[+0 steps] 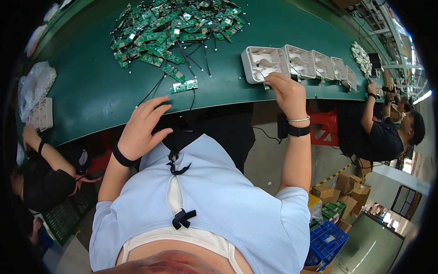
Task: The person assembles electronic devices by picking up a plastic housing and a circuit board, threading the board's wires through a hole, and pressing the board into place. They then set the unit aside and repeat the process with another housing and board.
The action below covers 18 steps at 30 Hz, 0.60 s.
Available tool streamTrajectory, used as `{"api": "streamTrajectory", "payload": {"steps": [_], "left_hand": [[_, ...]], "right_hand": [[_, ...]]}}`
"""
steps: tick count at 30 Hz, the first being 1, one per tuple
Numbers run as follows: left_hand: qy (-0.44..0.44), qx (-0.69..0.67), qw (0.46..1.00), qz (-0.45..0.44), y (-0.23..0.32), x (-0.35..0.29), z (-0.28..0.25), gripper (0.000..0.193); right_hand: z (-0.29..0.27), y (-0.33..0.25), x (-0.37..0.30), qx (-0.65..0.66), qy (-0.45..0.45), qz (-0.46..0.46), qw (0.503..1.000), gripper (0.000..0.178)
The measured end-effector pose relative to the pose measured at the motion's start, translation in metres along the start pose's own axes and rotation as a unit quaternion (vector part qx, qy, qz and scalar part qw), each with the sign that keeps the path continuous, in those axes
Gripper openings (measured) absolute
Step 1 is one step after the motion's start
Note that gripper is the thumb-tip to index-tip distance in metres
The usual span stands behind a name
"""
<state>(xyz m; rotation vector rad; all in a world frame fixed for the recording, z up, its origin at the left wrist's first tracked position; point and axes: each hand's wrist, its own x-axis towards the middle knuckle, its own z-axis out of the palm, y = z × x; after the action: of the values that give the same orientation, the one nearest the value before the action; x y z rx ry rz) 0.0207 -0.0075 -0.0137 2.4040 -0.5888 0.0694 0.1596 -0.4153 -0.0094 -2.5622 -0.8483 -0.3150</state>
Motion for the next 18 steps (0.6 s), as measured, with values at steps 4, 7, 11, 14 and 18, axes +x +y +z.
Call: {"api": "streamTrajectory", "payload": {"steps": [4, 7, 11, 14, 18], "left_hand": [[-0.005, 0.011, 1.0, 0.005, 0.003, 0.001, 0.005, 0.053], [-0.004, 0.007, 1.0, 0.009, 0.003, 0.0, 0.007, 0.051], [0.031, 0.017, 0.999, 0.0, 0.002, 0.001, 0.007, 0.046], [0.099, 0.024, 0.992, -0.071, -0.01, 0.007, 0.006, 0.039], [0.11, 0.072, 0.984, -0.116, -0.021, 0.013, 0.001, 0.033]], "right_hand": [[0.002, 0.011, 0.0, -0.007, -0.004, 0.002, 1.0, 0.013], [0.001, 0.02, 0.001, -0.021, -0.003, 0.005, 1.0, 0.013], [-0.005, 0.041, 0.0, -0.056, 0.003, 0.02, 0.998, 0.013], [-0.011, 0.061, -0.002, -0.081, 0.003, 0.04, 0.996, 0.014], [-0.013, 0.062, 0.008, -0.139, 0.009, 0.07, 0.988, 0.015]]}}
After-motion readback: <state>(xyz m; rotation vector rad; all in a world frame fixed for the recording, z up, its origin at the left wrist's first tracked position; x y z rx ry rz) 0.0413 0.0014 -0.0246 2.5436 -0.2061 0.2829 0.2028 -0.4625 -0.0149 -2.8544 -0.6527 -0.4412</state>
